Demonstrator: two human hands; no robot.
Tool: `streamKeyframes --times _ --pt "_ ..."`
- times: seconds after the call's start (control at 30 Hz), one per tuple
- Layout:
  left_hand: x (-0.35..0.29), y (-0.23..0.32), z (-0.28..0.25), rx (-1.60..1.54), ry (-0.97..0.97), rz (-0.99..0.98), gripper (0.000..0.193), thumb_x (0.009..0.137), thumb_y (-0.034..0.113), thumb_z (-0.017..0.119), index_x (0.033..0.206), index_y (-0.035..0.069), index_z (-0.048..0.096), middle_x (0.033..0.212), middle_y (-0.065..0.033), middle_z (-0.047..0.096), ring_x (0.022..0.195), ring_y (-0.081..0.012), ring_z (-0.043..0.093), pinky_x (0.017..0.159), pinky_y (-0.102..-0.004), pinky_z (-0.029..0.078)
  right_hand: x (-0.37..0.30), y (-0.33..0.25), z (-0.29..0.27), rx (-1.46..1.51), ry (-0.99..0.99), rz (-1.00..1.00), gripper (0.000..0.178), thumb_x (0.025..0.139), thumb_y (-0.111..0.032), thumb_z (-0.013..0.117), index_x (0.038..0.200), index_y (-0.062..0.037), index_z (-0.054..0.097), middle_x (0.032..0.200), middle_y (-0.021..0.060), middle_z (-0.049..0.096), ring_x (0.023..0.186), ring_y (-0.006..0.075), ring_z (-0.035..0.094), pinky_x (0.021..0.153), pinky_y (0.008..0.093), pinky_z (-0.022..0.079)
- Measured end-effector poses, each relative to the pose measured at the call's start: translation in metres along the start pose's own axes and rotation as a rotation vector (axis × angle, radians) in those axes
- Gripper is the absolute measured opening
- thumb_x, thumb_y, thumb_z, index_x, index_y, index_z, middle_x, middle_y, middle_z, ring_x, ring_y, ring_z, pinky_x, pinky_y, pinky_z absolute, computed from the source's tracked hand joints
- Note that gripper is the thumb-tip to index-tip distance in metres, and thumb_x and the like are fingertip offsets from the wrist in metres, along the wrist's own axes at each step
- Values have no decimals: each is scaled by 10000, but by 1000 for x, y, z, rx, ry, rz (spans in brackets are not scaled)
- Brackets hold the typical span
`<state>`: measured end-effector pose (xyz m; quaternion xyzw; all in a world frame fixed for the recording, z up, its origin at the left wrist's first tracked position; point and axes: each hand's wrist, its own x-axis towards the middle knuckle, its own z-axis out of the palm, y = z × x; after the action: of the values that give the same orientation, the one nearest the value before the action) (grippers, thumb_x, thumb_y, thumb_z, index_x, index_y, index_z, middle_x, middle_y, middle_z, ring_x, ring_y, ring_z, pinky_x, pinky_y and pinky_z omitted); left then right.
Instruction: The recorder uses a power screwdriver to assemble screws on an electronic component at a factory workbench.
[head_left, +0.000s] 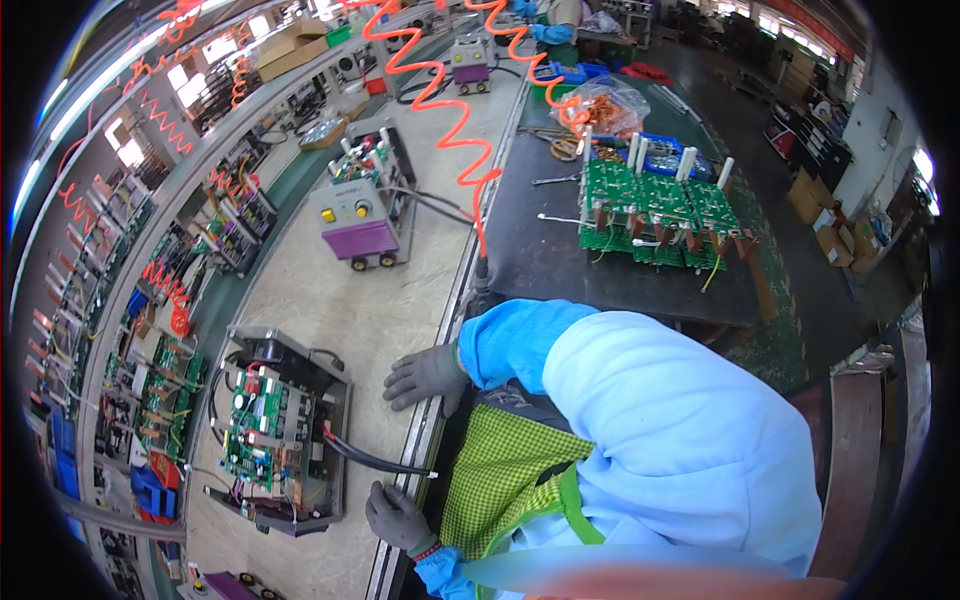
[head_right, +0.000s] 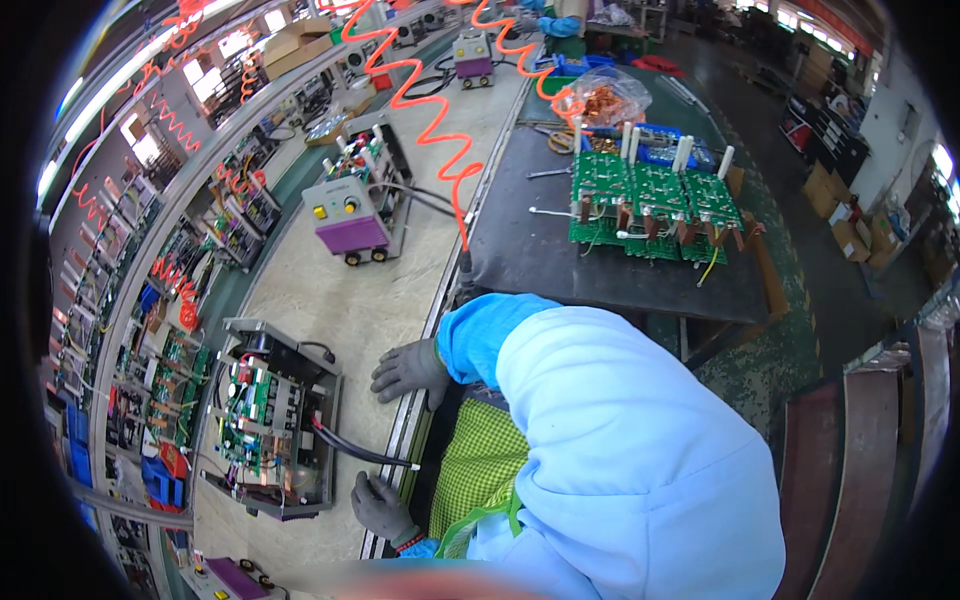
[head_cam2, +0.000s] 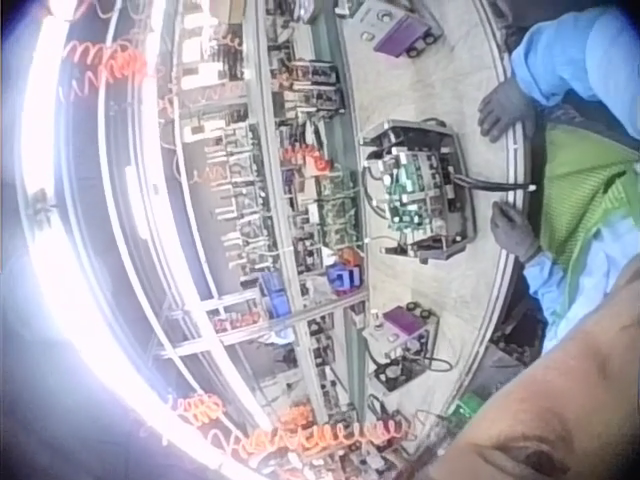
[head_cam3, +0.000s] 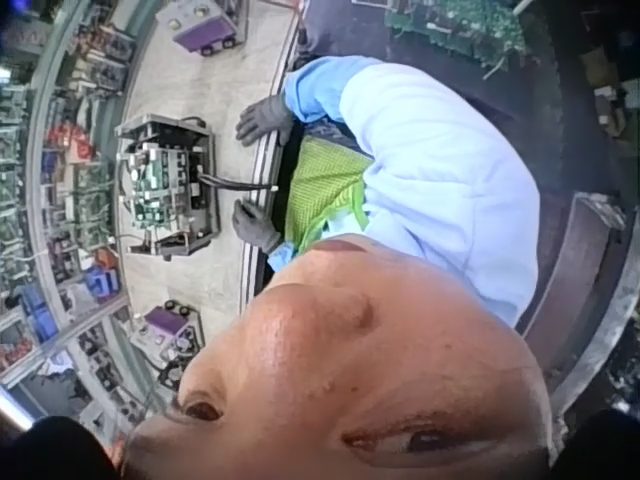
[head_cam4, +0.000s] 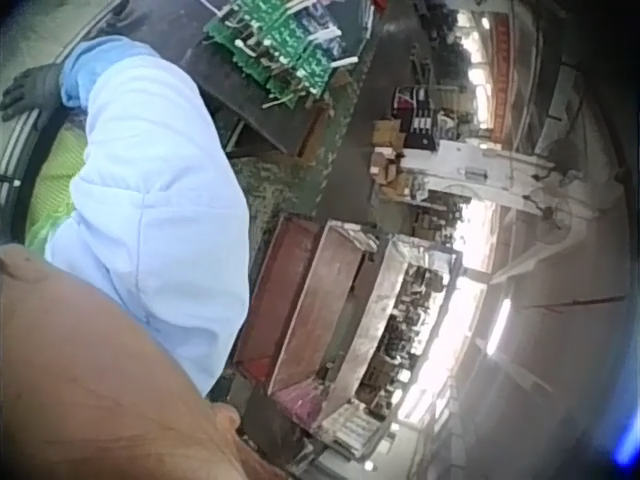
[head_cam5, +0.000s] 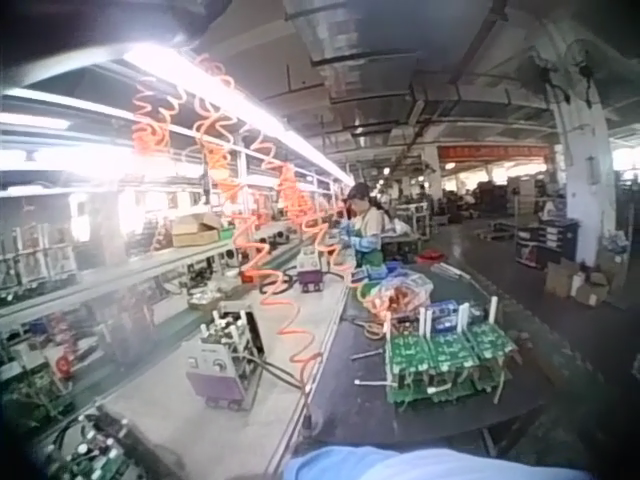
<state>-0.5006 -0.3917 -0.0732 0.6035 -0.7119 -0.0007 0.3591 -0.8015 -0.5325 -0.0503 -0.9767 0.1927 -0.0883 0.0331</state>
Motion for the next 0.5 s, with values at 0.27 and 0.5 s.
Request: streamKeyframes --times 0.27,0.5 --pt "-2 -2 4 21 -3 -8 256 900 200 585 1063 6 627 857 -193 599 788 -372 585 669 -481 459 -2 1 2 -8 -47 22 993 623 -485 774 1451 -117 368 1511 152 333 1402 344 293 1153 513 227" --pt "-4 -1 0 13 -19 -21 236 907 181 577 1052 4 635 861 -199 606 786 -373 587 677 -470 464 -2 -2 1 -10 -48 18 981 625 -488 767 1444 -116 376 1502 154 345 1402 338 295 1160 501 216"
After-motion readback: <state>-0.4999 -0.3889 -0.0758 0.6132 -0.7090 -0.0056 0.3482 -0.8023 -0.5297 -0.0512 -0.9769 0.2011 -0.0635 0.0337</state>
